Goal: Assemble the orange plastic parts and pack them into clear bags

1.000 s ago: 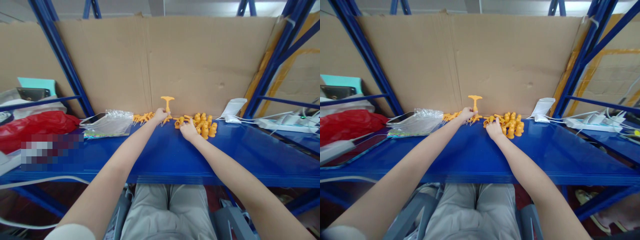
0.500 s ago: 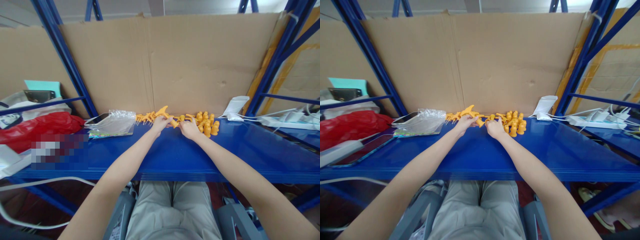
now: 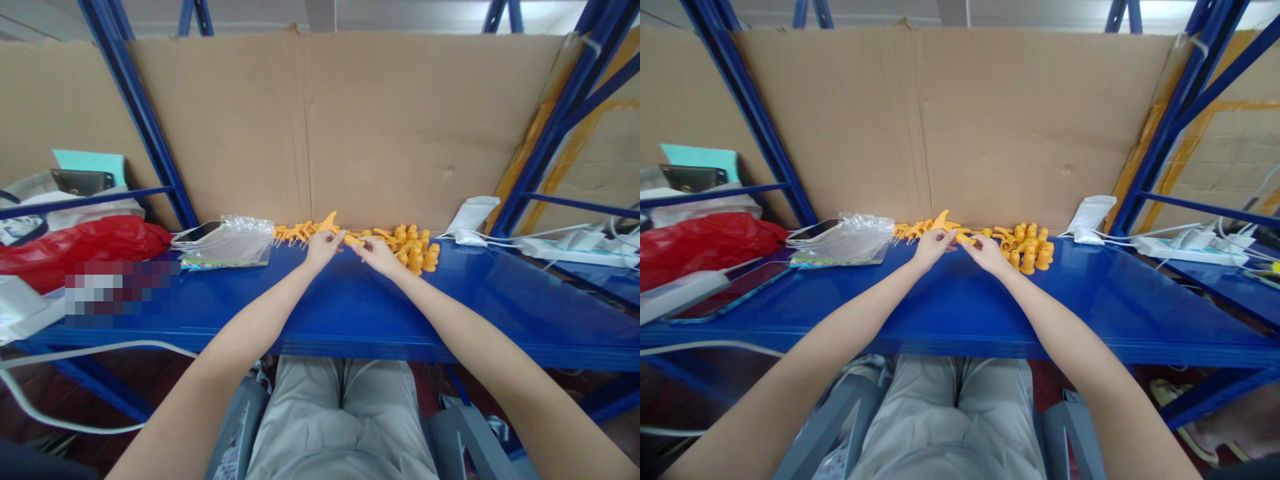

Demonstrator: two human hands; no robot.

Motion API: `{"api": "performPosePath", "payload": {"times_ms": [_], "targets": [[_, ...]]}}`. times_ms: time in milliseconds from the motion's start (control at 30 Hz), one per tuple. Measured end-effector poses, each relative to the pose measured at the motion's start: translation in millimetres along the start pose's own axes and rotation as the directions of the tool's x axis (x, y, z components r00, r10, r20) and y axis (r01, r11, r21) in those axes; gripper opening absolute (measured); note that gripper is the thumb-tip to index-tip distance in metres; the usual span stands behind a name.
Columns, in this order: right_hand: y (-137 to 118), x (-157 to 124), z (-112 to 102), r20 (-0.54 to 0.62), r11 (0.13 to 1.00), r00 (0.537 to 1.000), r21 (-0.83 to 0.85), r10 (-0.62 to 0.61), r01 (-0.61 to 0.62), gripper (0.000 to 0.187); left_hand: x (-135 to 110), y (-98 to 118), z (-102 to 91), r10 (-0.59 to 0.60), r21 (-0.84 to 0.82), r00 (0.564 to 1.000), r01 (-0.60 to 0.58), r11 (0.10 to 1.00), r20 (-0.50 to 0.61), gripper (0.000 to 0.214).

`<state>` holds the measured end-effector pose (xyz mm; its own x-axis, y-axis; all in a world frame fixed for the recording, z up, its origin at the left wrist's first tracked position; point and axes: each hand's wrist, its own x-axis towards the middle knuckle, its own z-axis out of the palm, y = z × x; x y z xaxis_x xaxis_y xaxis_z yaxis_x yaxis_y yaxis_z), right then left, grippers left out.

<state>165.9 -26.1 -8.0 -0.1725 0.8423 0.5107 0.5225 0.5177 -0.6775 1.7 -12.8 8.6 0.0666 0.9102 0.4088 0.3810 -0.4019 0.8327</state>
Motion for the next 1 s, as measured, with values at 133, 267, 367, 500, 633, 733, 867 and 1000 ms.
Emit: {"api": "performPosePath", "payload": {"times_ms": [133,267,367,500,633,733,867,1000], "targets": [[7,3,-6,-0.096,0.999,0.995,-0.036,0.026,-0.03,0.042,0,0,-15.8,0.285,0.475,0.958,-0.242,0.846,-0.019,0.018],[10,5,-11,-0.118,0.999,0.992,0.016,0.044,-0.042,0.043,4,-6,-22.0,0.374,0.562,0.927,-0.328,0.759,0.035,0.036],[10,6,-13,-0.102,0.998,0.994,0.045,0.048,-0.043,0.039,8,-13,-19.9,0.289,0.512,0.954,-0.287,0.81,0.078,0.033],[10,5,-15,-0.091,0.999,0.995,0.03,0.037,-0.035,0.034,11,-18,-16.9,0.231,0.453,0.965,-0.261,0.853,0.121,0.043],[12,5,-19,-0.054,0.999,0.998,-0.025,-0.026,0.025,0.028,12,-20,-15.3,0.22,0.437,0.953,-0.293,0.85,0.21,0.048],[14,6,-22,-0.015,0.992,0.997,-0.101,-0.078,0.076,0.025,13,-23,-14.2,0.26,0.451,0.94,-0.335,0.827,0.221,0.046],[20,8,-26,0.038,0.974,0.993,-0.193,-0.115,0.12,0.018,14,-25,-13.1,0.334,0.5,0.924,-0.381,0.778,0.185,0.044],[24,8,-29,0.039,0.965,0.989,-0.218,-0.14,0.145,0.021,13,-23,-12.6,0.364,0.534,0.913,-0.404,0.742,0.184,0.044]]}}
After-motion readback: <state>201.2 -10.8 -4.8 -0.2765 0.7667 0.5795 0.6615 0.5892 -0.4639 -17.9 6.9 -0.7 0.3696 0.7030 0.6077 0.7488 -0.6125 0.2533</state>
